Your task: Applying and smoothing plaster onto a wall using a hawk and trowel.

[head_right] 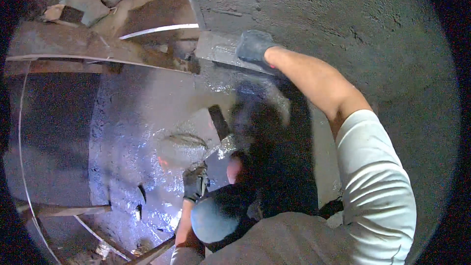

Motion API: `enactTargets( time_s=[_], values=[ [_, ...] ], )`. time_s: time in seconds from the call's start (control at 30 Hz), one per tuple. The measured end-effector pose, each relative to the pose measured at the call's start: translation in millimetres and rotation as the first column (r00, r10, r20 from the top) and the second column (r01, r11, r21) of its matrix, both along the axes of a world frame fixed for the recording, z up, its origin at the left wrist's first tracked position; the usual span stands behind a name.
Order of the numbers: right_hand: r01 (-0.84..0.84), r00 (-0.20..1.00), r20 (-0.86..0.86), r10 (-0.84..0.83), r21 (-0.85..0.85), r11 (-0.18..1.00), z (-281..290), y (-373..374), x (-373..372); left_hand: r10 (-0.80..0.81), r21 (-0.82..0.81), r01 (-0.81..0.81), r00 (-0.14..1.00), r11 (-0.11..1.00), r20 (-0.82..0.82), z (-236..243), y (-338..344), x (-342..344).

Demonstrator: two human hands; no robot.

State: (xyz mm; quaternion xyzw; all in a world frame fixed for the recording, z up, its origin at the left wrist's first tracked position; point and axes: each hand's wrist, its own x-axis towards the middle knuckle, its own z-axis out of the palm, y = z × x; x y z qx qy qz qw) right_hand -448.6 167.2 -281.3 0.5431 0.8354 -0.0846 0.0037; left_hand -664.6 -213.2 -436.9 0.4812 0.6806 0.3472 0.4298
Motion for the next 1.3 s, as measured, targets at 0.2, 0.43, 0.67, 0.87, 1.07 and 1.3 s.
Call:
enactTargets(
  time_s=[0.2,0.43,0.67,0.87,1.07,1.3],
  values=[
    [-0.01,1.0,0.008,0.01,-0.024,1.0,38,-9,-17,0.243,-0.03,-0.242,0.95,0.97,0.196,34,32,-19],
    [0.127,0.992,0.001,-0.127,-0.055,0.99,69,-13,-9,0.422,-0.213,-0.366,0.737,0.906,0.529,124,41,-29],
    [0.047,0.999,0.027,-0.046,-0.035,0.998,-14,-13,11,0.533,-0.269,-0.532,0.437,0.803,0.725,199,50,-22],
    [-0.154,0.988,0.04,0.151,0.068,0.986,3,2,-1,0.46,-0.352,-0.408,0.201,0.842,0.865,242,39,50],
    [-0.295,0.954,0.13,0.271,0.233,0.927,10,4,28,0.423,-0.364,-0.216,0.441,0.906,0.792,240,48,83],
    [0.033,0.997,-0.072,-0.037,-0.059,0.998,-53,-24,68,0.535,-0.507,-0.174,0.225,0.844,0.814,214,46,86]
  ],
)
